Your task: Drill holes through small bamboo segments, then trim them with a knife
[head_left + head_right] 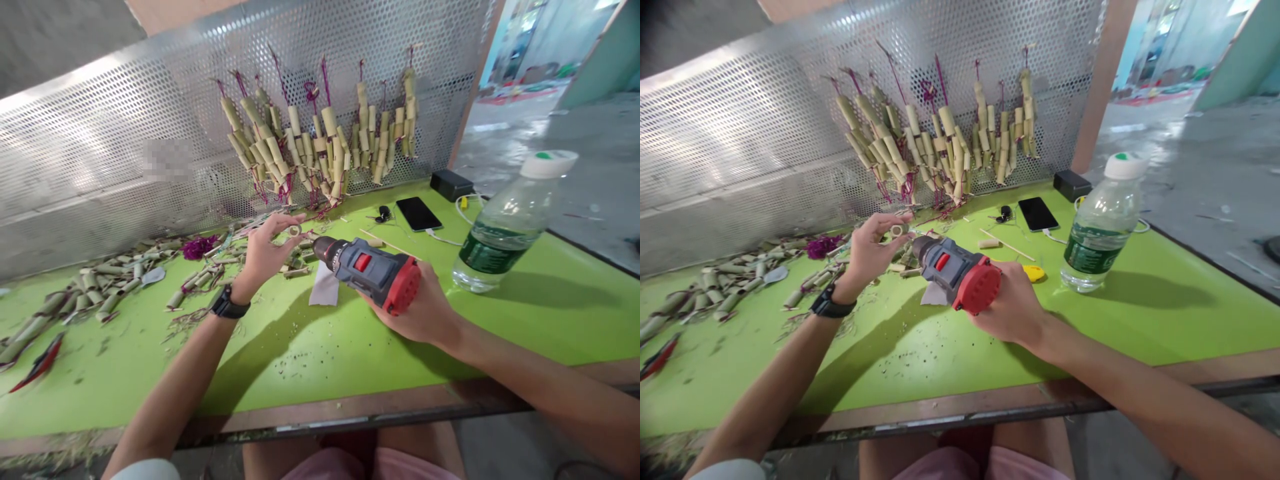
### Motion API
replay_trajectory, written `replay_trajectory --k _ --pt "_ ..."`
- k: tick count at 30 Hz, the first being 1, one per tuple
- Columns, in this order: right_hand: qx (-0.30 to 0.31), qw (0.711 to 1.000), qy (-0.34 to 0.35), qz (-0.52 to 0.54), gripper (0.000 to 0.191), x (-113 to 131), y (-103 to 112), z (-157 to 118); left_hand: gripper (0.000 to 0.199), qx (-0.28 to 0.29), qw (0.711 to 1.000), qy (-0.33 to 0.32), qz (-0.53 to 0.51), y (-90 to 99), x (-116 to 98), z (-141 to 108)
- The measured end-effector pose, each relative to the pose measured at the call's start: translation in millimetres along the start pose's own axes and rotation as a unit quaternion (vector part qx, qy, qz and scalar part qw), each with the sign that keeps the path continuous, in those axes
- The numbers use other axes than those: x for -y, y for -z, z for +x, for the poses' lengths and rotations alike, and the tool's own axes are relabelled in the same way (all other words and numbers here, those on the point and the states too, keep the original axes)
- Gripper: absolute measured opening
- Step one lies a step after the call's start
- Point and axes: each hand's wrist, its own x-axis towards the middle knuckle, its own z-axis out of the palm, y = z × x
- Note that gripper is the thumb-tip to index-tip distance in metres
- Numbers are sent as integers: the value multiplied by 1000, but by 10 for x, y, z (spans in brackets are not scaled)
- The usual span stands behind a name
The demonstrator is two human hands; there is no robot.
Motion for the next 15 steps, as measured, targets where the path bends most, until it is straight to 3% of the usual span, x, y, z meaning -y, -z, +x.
replay_trajectory --k 15 --pt "-26 999 8 -25 7 -8 11 15 26 -32 999 -31 19 73 -29 21"
